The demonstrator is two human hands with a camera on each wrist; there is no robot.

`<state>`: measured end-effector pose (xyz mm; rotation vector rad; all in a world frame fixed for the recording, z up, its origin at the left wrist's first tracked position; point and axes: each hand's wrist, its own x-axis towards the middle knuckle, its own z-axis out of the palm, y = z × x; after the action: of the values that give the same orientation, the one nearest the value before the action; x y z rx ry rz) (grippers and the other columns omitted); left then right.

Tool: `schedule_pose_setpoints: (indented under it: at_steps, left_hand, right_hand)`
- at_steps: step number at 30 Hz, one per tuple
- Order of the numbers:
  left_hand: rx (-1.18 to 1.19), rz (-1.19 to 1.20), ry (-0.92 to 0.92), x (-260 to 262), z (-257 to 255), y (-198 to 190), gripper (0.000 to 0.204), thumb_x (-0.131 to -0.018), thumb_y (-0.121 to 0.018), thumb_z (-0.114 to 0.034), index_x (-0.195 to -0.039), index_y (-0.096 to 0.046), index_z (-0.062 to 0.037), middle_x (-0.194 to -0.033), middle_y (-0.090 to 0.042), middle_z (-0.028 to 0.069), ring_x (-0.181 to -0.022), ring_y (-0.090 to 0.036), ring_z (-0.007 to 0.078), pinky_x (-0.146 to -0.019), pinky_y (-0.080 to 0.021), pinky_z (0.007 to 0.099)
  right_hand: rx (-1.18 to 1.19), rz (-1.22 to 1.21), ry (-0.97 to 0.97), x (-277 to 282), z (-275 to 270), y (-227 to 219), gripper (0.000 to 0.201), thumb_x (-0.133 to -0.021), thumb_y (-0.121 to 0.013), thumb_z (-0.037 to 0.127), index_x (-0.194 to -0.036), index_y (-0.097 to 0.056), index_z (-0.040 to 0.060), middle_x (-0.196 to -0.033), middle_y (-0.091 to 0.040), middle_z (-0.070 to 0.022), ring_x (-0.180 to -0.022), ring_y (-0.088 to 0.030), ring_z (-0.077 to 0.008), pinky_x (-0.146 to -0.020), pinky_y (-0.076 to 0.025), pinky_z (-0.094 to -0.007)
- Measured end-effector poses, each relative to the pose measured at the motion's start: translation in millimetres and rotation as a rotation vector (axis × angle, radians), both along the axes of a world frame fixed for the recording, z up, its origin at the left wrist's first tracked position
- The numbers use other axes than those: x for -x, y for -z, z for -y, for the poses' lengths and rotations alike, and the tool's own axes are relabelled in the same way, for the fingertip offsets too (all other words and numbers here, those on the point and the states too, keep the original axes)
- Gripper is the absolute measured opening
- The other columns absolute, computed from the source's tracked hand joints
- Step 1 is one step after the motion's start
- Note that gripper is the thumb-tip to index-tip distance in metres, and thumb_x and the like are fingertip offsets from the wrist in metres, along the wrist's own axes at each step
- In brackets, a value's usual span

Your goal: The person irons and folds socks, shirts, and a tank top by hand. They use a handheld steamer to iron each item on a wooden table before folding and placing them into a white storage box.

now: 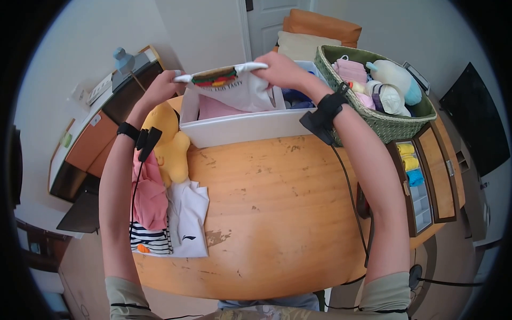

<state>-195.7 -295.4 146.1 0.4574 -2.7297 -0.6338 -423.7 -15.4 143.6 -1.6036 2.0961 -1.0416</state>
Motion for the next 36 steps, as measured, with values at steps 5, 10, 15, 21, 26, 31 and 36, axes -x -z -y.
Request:
schedule_pose_setpoints:
  at_steps: [5, 10, 15, 21, 26, 31, 36]
  left_hand:
    - [0.035, -0.032, -0.122, 14.5, 5.0, -3.3, 0.037, -0.095, -0.067, -0.028, -0.108, -0.072, 0.0061, -0.084, -0.073, 0.0138, -0.076, -0.068, 0.0246, -0.074, -0.053, 0.0377]
    - [0.174, -0.020, -0.164, 33.8, -7.2, -17.3, 0.034, -0.094, -0.068, -0.027, -0.109, -0.074, 0.0037, -0.094, -0.075, 0.0205, -0.089, -0.072, 0.0335, -0.080, -0.054, 0.0419]
    - [0.076, 0.024, 0.046, 8.0, -21.6, 0.8, 0.029, -0.089, -0.072, -0.018, -0.113, -0.077, -0.0019, -0.101, -0.074, 0.0229, -0.100, -0.071, 0.0363, -0.088, -0.054, 0.0412]
    - [0.409, 0.417, 0.255, -18.9, -53.5, 12.8, 0.027, -0.085, -0.072, -0.009, -0.110, -0.081, -0.0093, -0.134, -0.068, 0.0171, -0.131, -0.057, 0.0352, -0.110, -0.046, 0.0432]
    - [0.398, 0.784, 0.218, -5.6, -72.0, -8.2, 0.033, -0.083, -0.067, -0.003, -0.112, -0.081, -0.0103, -0.129, -0.071, 0.0150, -0.142, -0.046, 0.0361, -0.119, -0.034, 0.0452]
    - [0.341, 0.644, 0.300, 13.5, -63.7, 11.4, 0.032, -0.084, -0.067, -0.003, -0.112, -0.080, -0.0117, -0.117, -0.075, 0.0111, -0.137, -0.050, 0.0361, -0.119, -0.034, 0.0455]
    - [0.478, 0.664, 0.220, 22.4, -75.7, 23.5, 0.027, -0.088, -0.069, -0.009, -0.113, -0.080, -0.0142, -0.113, -0.076, 0.0065, -0.132, -0.053, 0.0322, -0.116, -0.037, 0.0434]
  right_hand:
    - [0.129, -0.027, 0.085, 34.8, 24.9, -3.9, 0.027, -0.100, -0.064, 0.025, -0.112, -0.075, 0.0031, -0.088, -0.074, -0.0127, -0.077, -0.073, -0.0250, -0.071, -0.060, -0.0403]
    - [0.206, -0.378, 0.156, 48.1, 31.8, 1.3, 0.026, -0.097, -0.064, 0.023, -0.117, -0.074, 0.0083, -0.094, -0.074, -0.0172, -0.085, -0.071, -0.0343, -0.080, -0.055, -0.0441]
    - [0.017, -0.278, 0.016, 28.1, -11.7, 10.7, 0.030, -0.100, -0.063, 0.021, -0.125, -0.072, 0.0086, -0.103, -0.074, -0.0162, -0.096, -0.069, -0.0329, -0.089, -0.052, -0.0396]
    - [-0.441, -0.502, -0.233, -10.8, -26.0, 17.0, 0.038, -0.099, -0.064, 0.030, -0.131, -0.072, 0.0127, -0.130, -0.070, -0.0201, -0.139, -0.051, -0.0342, -0.119, -0.039, -0.0428]
    - [-0.678, -0.483, -0.242, -12.2, -12.9, -2.5, 0.037, -0.100, -0.065, 0.039, -0.118, -0.079, 0.0088, -0.117, -0.076, -0.0177, -0.121, -0.064, -0.0334, -0.105, -0.049, -0.0409]
    - [-0.370, -0.535, -0.185, -22.1, -2.8, 7.5, 0.033, -0.095, -0.070, 0.034, -0.108, -0.080, 0.0063, -0.099, -0.078, -0.0177, -0.092, -0.074, -0.0367, -0.083, -0.059, -0.0442]
    - [-0.474, -0.674, -0.095, -34.7, 17.6, 18.2, 0.018, -0.089, -0.069, 0.010, -0.102, -0.079, 0.0045, -0.105, -0.077, -0.0192, -0.099, -0.073, -0.0380, -0.086, -0.059, -0.0454]
